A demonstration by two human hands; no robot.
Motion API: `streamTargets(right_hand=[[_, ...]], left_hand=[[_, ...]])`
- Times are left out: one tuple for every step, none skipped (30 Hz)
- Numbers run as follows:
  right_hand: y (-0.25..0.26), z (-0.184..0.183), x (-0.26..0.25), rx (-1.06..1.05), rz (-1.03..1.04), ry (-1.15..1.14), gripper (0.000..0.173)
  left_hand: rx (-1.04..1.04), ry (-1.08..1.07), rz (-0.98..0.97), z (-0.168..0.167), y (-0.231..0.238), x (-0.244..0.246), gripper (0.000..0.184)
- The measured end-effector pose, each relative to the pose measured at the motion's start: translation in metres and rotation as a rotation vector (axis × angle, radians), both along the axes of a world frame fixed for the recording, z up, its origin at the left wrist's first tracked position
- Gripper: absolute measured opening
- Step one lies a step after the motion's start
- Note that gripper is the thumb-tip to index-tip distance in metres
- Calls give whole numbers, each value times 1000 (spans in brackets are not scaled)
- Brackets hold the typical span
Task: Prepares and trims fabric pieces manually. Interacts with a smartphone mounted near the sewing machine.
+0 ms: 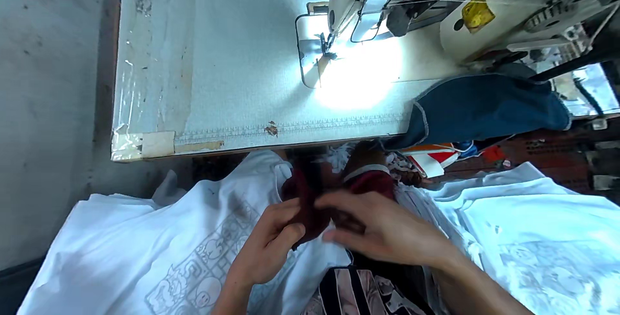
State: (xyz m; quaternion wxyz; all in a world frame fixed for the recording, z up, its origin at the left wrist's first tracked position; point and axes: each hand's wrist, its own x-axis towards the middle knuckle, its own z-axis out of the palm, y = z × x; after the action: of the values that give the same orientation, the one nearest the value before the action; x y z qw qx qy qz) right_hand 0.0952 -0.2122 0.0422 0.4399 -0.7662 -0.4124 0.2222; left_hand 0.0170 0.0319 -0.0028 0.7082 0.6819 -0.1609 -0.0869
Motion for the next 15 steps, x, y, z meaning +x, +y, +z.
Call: streamTargets(right_hand=[[1, -2, -3, -55, 47, -55, 34], [1, -4, -3, -60, 72, -107, 34], [0, -5, 0, -33, 73, -136, 33], [-3, -5, 5, -7, 53, -164, 33], [-6, -5, 10, 5, 22, -201, 33], [-8, -4, 14, 15, -8, -231, 33], [-10, -3, 16, 27, -36, -250, 34], [-10, -2, 18, 45, -63, -256, 34], [-10, -2, 18, 71, -79, -238, 34], [-9, -3, 18, 108, -76, -184, 34], [-8, -4, 18, 154, -64, -107, 33], [-6, -7, 19, 189, -50, -25, 30], [-5, -9, 19, 196, -26, 48, 28], [-2, -11, 20, 186, 21, 112, 37], [2, -14, 22, 162, 86, 164, 52]], left_hand=[[6, -3, 2, 0, 0, 0, 33], [15, -8, 1, 0, 1, 0, 33], [23, -10, -2, 0, 2, 0, 33], [27, -10, -6, -1, 3, 0, 33], [32, -6, -9, -1, 3, -1, 33], [36, -4, -9, 0, 3, -1, 32], [38, -4, -9, 0, 3, -1, 32], [36, -5, -11, -1, 3, 0, 33], [32, -7, -16, 0, 2, 1, 33], [26, -9, -23, 0, 2, 1, 34], [20, -13, -30, 0, 1, 1, 34], [20, -17, -39, 1, 1, 1, 35], [31, -23, -48, 2, 0, 1, 36], [56, -33, -54, 4, -1, 1, 36], [95, -43, -57, 8, -2, 1, 35]])
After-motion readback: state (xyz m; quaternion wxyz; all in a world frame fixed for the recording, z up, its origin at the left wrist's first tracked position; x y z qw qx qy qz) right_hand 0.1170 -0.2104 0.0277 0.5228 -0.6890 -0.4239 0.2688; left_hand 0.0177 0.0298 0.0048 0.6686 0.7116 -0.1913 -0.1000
